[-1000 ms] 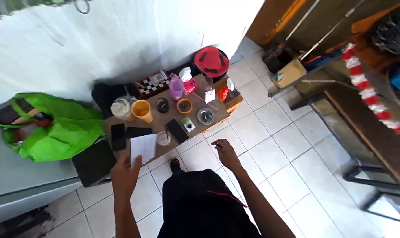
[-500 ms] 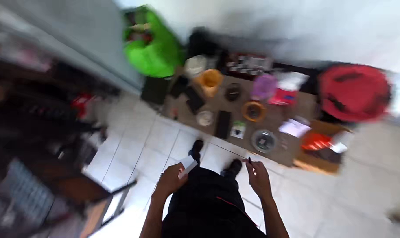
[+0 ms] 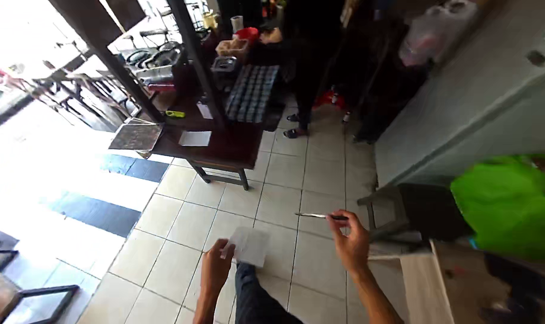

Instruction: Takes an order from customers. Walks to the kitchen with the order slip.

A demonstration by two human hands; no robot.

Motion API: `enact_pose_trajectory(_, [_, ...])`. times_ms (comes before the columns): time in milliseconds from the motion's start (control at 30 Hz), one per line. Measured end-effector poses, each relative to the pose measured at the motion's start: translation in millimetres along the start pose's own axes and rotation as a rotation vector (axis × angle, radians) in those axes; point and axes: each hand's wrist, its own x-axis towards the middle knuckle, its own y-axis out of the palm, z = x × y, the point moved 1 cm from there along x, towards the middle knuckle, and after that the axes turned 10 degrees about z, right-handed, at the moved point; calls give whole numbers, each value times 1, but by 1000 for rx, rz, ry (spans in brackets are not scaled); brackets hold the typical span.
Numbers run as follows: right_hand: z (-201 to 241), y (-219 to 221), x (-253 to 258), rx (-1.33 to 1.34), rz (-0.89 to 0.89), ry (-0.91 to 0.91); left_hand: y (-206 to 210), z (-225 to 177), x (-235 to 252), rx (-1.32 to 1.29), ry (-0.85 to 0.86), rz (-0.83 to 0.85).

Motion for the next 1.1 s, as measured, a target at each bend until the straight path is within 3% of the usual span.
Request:
enact_pose_trajectory(133, [81, 206, 189, -11, 253, -226, -50, 131, 41, -94, -120, -190])
enact_pose_trajectory(300, [161, 406, 398, -120, 236, -356, -138, 194, 43, -311, -318, -432])
enact_pose_trajectory(400, [175, 461, 472, -282, 228, -223, -161, 216, 36, -384, -408, -523])
enact_pose_trajectory(633, [138, 510, 541, -396, 161, -38, -180, 232, 26, -505, -455, -555])
enact_pose_trajectory(800, [136, 520, 556, -455, 243, 64, -200, 233, 61, -555, -349, -451])
enact_pose_trajectory(900, [155, 501, 528, -417, 209, -31, -219, 222, 102, -555, -194, -359])
enact_pose_trajectory(1000, [155, 464, 431, -222, 140, -286, -237, 197, 146, -557, -18, -222])
enact_pose_trajectory(1033, [144, 445, 373, -131, 177, -263, -238, 188, 156, -549, 19, -155])
enact_pose_trajectory(1100, [102, 392, 230, -35, 251, 17, -232, 172, 178, -526, 89, -28])
